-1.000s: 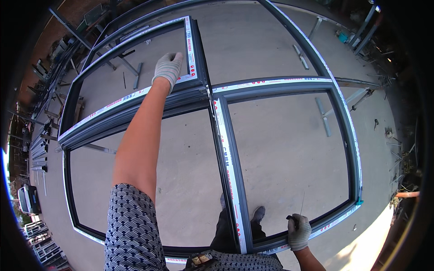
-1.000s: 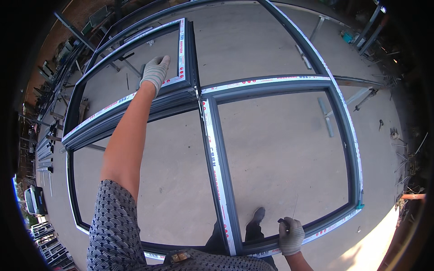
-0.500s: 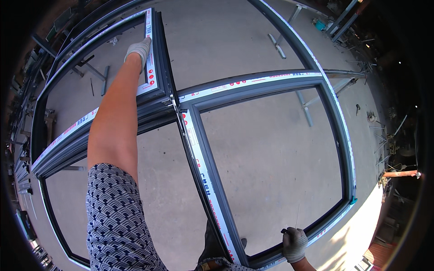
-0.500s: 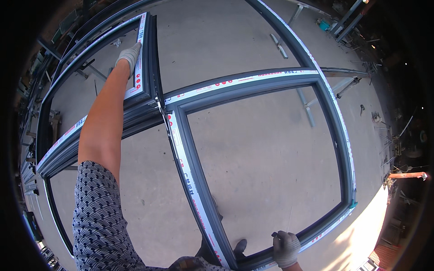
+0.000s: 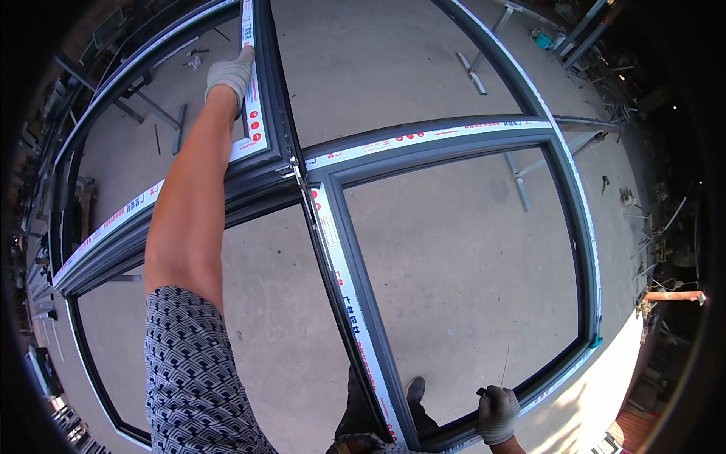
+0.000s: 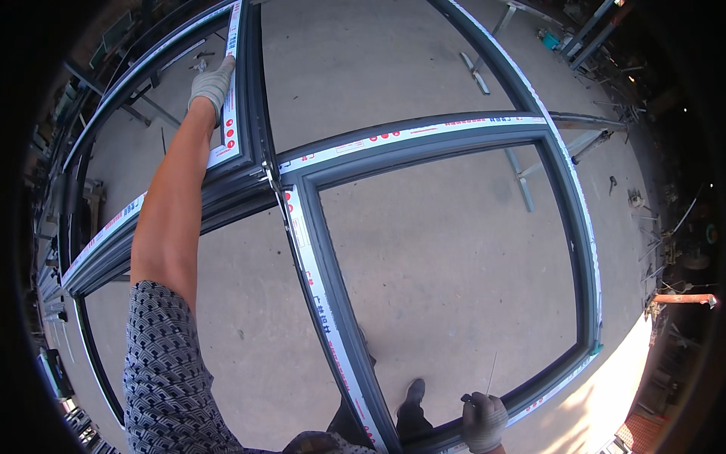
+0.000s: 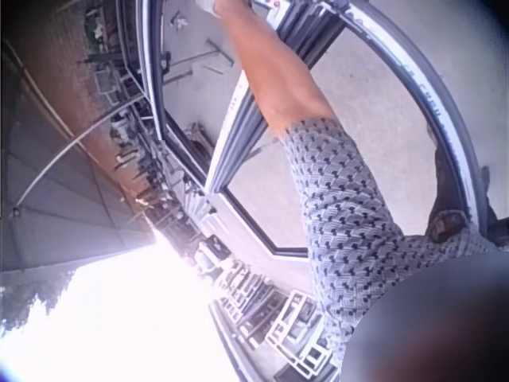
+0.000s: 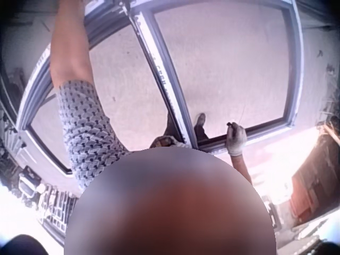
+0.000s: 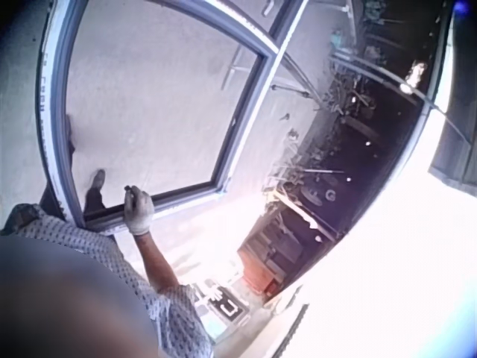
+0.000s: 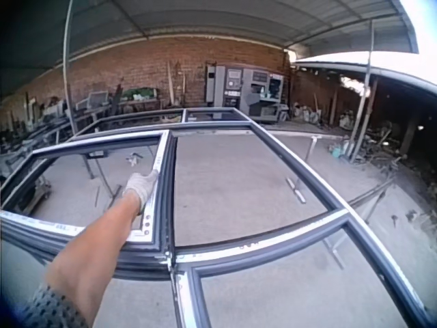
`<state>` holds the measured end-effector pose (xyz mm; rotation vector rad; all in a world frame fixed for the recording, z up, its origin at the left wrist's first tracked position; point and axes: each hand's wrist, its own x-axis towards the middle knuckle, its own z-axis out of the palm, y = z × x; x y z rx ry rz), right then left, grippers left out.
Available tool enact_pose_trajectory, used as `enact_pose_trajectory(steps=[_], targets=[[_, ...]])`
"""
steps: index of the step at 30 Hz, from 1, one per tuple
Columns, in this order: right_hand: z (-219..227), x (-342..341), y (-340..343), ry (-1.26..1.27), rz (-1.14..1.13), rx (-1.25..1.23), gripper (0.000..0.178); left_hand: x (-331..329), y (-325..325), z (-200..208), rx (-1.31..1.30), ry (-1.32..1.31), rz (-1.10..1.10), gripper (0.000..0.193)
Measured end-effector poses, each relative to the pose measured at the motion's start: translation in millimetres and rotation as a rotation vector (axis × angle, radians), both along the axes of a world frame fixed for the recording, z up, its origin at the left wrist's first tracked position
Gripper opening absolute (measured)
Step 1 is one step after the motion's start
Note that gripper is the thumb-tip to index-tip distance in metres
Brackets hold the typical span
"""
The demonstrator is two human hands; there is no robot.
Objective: The person uses a cordless drill to fasten screws into a large aluminum window frame resting on a stand. They then retrieve small hardware from a bowl and use a screwdriver to install components into the frame's grooves.
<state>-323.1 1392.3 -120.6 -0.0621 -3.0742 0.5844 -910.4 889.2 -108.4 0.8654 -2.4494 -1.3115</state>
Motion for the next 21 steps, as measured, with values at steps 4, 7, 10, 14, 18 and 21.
enact_pose_trajectory(steps=[4,7,10,14,18,21], targets=[[-2,-4,-1,0.007,0.007,-0.01,0.033,2,-9,6,-0.095,0.146,-0.028,0.081],[-7,1,1,0.025,-0.019,-0.033,0.034,13,-5,16,-0.173,0.266,-0.021,0.081],[-2,-1,2,-0.003,0.0,-0.027,0.035,32,9,32,-0.148,0.336,0.026,0.076],[0,4,6,0.049,0.002,-0.057,0.036,61,26,56,-0.18,0.41,0.037,0.073],[-1,11,14,0.03,0.022,-0.098,0.041,91,43,77,-0.138,0.522,0.054,0.068],[-1,13,18,0.05,0.042,-0.139,0.044,114,49,92,-0.123,0.544,0.058,0.067]])
